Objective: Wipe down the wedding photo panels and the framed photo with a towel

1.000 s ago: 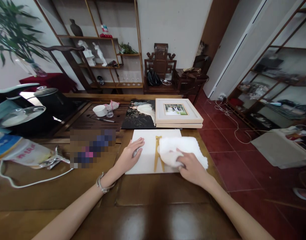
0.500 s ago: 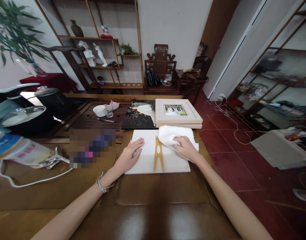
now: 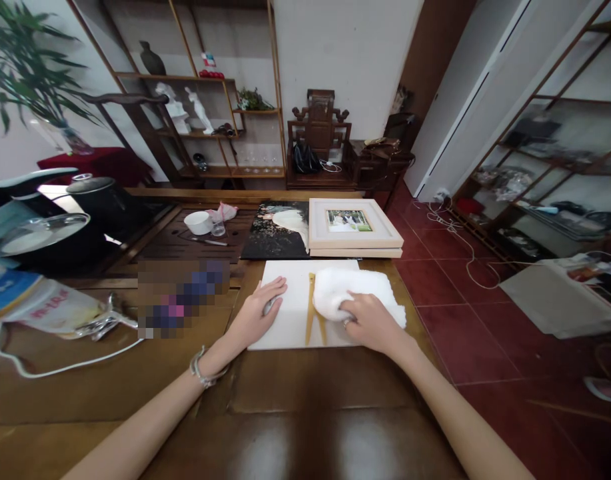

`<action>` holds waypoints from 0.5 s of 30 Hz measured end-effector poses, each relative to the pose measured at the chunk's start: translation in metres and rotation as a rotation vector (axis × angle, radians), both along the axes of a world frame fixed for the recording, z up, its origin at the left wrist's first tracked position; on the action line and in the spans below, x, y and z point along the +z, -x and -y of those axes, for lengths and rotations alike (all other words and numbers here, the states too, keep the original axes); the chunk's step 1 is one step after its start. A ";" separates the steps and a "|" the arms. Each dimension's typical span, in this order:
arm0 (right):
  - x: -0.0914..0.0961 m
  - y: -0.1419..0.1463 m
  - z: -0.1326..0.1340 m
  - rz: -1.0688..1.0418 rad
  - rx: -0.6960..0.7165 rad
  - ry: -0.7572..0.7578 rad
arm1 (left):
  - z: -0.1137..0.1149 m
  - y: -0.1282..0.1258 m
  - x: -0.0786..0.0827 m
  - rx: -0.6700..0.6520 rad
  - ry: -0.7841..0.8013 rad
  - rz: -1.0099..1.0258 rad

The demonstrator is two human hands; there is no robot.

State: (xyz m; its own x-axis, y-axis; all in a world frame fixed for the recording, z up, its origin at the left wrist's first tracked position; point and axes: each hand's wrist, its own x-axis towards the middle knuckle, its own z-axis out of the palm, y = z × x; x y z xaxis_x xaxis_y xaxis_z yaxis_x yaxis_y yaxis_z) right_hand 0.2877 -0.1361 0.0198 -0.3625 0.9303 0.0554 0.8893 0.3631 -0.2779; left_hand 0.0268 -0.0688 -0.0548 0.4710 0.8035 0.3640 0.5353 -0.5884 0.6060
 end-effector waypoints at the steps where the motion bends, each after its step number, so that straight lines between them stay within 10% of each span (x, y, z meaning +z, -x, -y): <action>1: -0.005 0.000 -0.009 -0.003 -0.005 -0.034 | 0.000 0.000 0.000 0.000 0.000 -0.003; 8: -0.019 -0.003 -0.049 -0.005 -0.042 -0.090 | 0.000 0.001 0.001 0.002 0.001 -0.004; 15: 0.011 -0.005 -0.007 0.040 0.036 0.002 | 0.000 -0.001 0.002 0.010 0.000 0.008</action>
